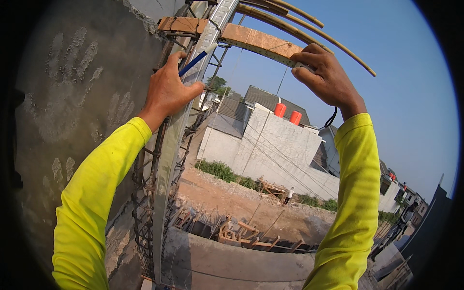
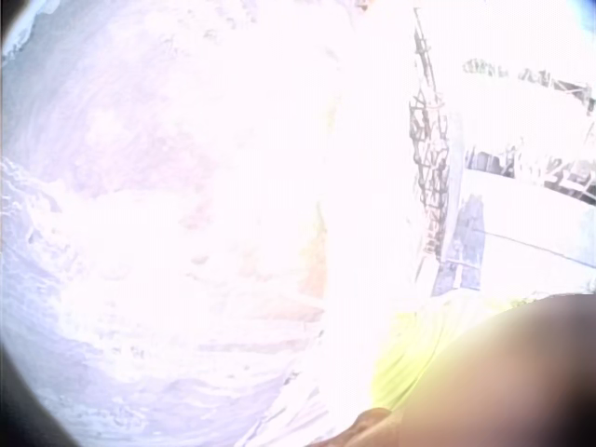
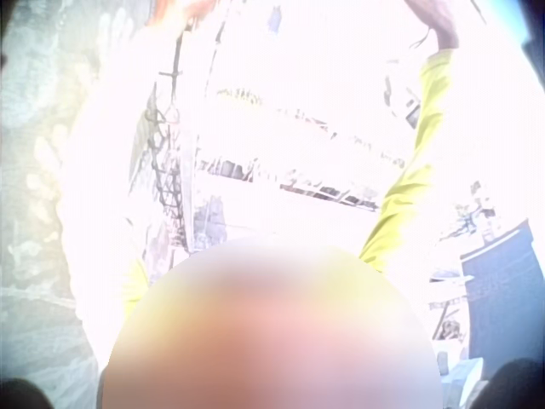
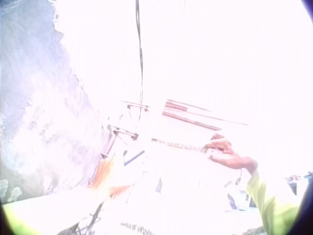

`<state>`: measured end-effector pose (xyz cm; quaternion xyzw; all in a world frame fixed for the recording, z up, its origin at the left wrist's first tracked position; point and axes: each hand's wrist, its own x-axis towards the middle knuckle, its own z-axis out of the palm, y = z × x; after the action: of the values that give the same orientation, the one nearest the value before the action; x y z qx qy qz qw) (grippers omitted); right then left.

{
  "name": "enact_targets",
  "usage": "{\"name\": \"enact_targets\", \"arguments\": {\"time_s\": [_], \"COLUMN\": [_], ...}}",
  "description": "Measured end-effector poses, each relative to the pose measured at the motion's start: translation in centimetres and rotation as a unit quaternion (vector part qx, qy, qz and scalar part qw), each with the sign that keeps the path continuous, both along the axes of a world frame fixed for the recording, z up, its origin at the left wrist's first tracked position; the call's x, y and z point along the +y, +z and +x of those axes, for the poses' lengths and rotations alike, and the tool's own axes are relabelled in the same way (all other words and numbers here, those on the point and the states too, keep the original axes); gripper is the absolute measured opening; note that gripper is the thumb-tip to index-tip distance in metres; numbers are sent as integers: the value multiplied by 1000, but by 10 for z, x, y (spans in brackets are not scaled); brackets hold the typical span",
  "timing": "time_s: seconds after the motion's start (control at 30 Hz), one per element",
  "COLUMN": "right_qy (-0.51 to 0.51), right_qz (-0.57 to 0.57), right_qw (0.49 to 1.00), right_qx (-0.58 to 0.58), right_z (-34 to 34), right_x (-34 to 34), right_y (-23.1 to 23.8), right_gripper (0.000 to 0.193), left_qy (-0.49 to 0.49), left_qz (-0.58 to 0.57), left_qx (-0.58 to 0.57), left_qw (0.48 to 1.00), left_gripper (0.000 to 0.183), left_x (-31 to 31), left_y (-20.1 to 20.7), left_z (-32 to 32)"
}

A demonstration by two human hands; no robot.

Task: The person measures a vertical wall section with a tape measure and marks it with a pen, then uses a spirit level to check plumb on the same wall and on a rebar column. The person also picks up and places a white block near the wall.

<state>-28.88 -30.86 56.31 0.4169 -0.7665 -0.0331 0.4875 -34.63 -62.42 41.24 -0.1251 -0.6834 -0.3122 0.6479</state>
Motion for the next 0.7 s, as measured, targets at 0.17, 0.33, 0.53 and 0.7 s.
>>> {"name": "enact_targets", "arguments": {"time_s": [0.17, 0.33, 0.53, 0.7], "right_qy": [8, -1, -19, -12], "right_qz": [-5, 5, -12, -6], "right_qw": [1000, 1000, 999, 1000], "right_qx": [-7, -2, -27, -10], "right_z": [0, -1, 4, 6], "right_x": [2, 1, 0, 0], "right_y": [-1, 0, 1, -1], "right_gripper": [50, 50, 52, 52], "left_qy": [7, 15, 0, 16], "left_qz": [5, 2, 4, -3], "left_qx": [-12, -7, -20, -21], "left_qw": [1000, 1000, 1000, 1000], "left_gripper": [74, 75, 76, 80], "left_x": [0, 1, 0, 0], "left_y": [1, 1, 3, 2], "left_z": [2, 1, 4, 6]}}
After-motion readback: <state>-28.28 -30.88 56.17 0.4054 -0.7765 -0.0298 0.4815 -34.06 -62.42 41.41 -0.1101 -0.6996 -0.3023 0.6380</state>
